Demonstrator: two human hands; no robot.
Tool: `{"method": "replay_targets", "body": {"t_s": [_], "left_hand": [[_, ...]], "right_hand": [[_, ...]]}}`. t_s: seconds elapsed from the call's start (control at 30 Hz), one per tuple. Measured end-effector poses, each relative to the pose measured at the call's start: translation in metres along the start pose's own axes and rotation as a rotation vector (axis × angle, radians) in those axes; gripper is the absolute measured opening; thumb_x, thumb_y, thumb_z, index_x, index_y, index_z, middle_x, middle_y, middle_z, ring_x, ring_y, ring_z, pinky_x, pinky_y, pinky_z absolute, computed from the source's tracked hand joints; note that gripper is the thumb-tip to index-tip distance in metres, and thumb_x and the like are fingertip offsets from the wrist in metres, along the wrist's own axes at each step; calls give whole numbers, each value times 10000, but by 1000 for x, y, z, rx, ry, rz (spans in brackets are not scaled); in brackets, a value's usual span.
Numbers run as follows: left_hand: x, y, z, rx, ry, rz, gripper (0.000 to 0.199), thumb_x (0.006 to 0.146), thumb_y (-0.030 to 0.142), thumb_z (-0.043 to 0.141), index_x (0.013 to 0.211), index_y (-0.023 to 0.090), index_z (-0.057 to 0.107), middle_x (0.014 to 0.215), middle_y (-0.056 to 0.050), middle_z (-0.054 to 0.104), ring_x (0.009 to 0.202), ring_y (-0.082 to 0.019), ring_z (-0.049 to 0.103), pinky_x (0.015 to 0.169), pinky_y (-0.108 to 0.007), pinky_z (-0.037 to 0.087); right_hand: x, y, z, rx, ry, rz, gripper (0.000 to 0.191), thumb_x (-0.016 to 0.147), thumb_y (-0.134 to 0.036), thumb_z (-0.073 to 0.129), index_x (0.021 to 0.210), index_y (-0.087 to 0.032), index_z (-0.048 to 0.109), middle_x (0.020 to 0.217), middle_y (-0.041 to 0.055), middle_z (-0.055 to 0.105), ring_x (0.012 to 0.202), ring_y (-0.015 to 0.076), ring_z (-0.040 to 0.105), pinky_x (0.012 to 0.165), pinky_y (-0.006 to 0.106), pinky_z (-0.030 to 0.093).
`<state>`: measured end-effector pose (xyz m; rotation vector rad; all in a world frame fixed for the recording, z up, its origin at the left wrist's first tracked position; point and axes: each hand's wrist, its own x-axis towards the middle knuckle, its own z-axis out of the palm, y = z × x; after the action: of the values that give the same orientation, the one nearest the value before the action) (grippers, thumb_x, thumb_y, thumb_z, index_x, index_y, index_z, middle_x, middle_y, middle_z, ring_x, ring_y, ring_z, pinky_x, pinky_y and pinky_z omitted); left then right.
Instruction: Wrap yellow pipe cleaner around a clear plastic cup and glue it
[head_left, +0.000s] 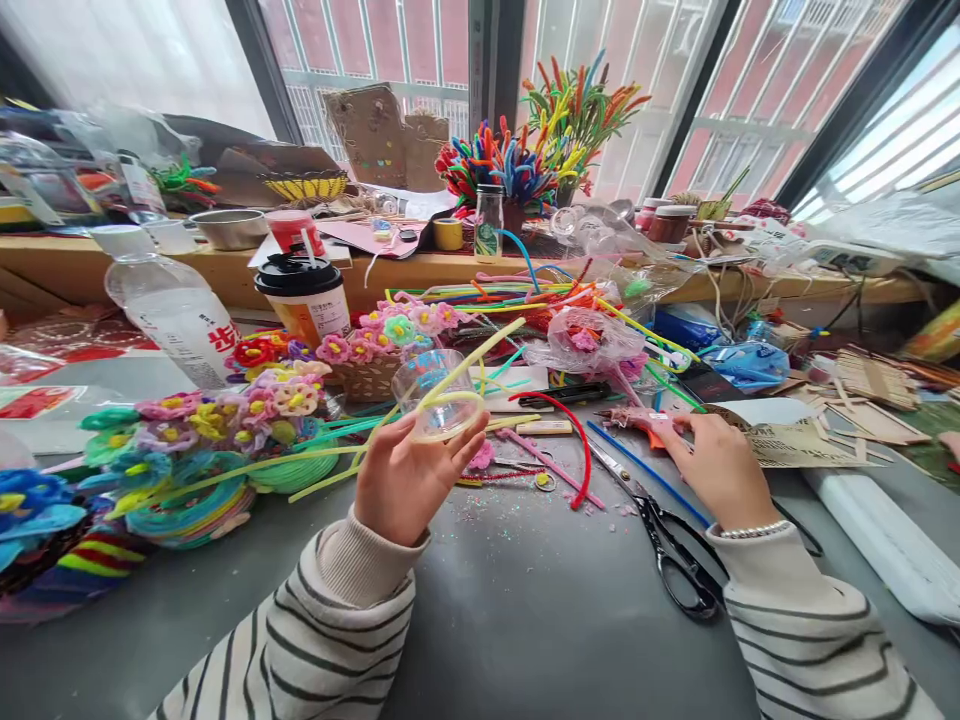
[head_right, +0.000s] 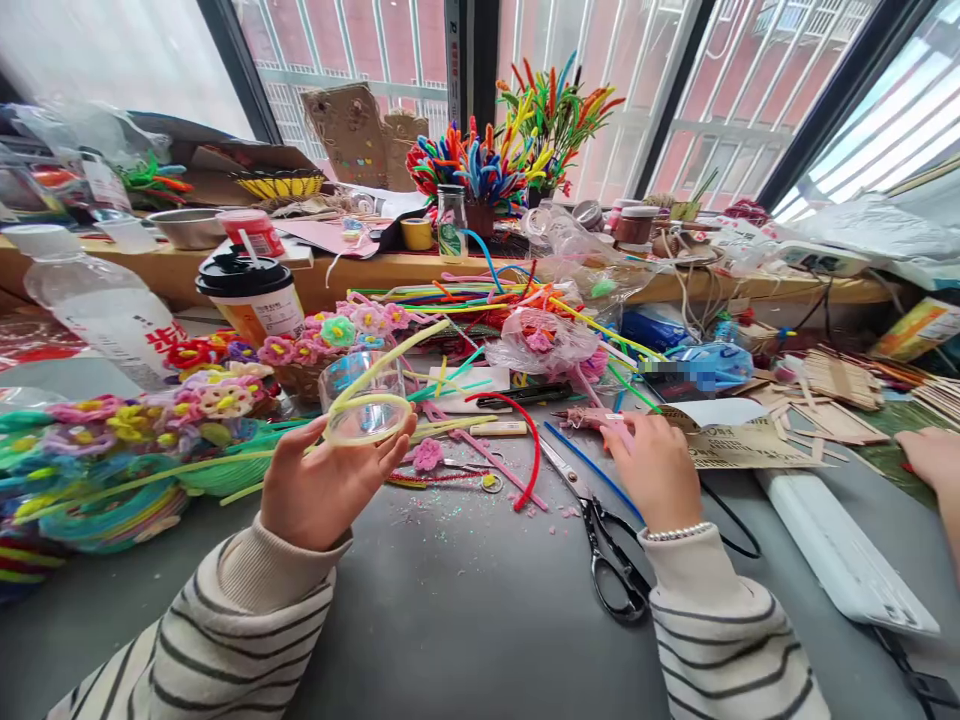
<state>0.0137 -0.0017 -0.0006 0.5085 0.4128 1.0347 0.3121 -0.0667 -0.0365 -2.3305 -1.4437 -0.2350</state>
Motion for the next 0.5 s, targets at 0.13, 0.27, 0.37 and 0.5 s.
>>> {"method": "replay_targets", "body": {"t_s": [0.13, 0.27, 0.37, 0.5], "left_hand": [[-1, 1, 2, 27, 22, 0, 563, 703, 275, 501, 1233, 124, 388, 1017, -145, 627, 968, -248, 597, 790, -320, 496], [-1, 0, 3, 50, 13, -3, 556, 722, 271, 492, 1243, 118, 372, 1051, -165, 615, 1001, -256, 587, 789, -308, 498], [-1, 0, 3, 58, 9, -14, 561, 730, 275, 489, 1253, 122, 354, 1058, -174, 611, 1021, -265, 578, 795, -313, 498], [-2, 0, 4, 65, 13, -17, 581, 729, 258, 493, 1264, 110, 319, 1046, -191, 612, 1018, -272, 580, 805, -321, 494]], "right_hand": [[3, 9, 15, -163, -104, 70, 499, 719, -493, 528, 920, -42, 595, 887, 258, 604, 867, 357, 564, 716, 433, 412], [10, 7, 25, -209, -191, 70, 512, 725, -542, 486, 955, -97, 591, 813, 193, 632, 794, 313, 602, 681, 379, 420], [15, 5, 29, -218, -220, 68, 482, 743, -510, 466, 992, -115, 586, 844, 184, 638, 804, 296, 608, 679, 357, 422], [20, 5, 32, -215, -237, 93, 422, 740, -403, 462, 961, -74, 605, 864, 209, 637, 811, 305, 609, 671, 355, 422]]}}
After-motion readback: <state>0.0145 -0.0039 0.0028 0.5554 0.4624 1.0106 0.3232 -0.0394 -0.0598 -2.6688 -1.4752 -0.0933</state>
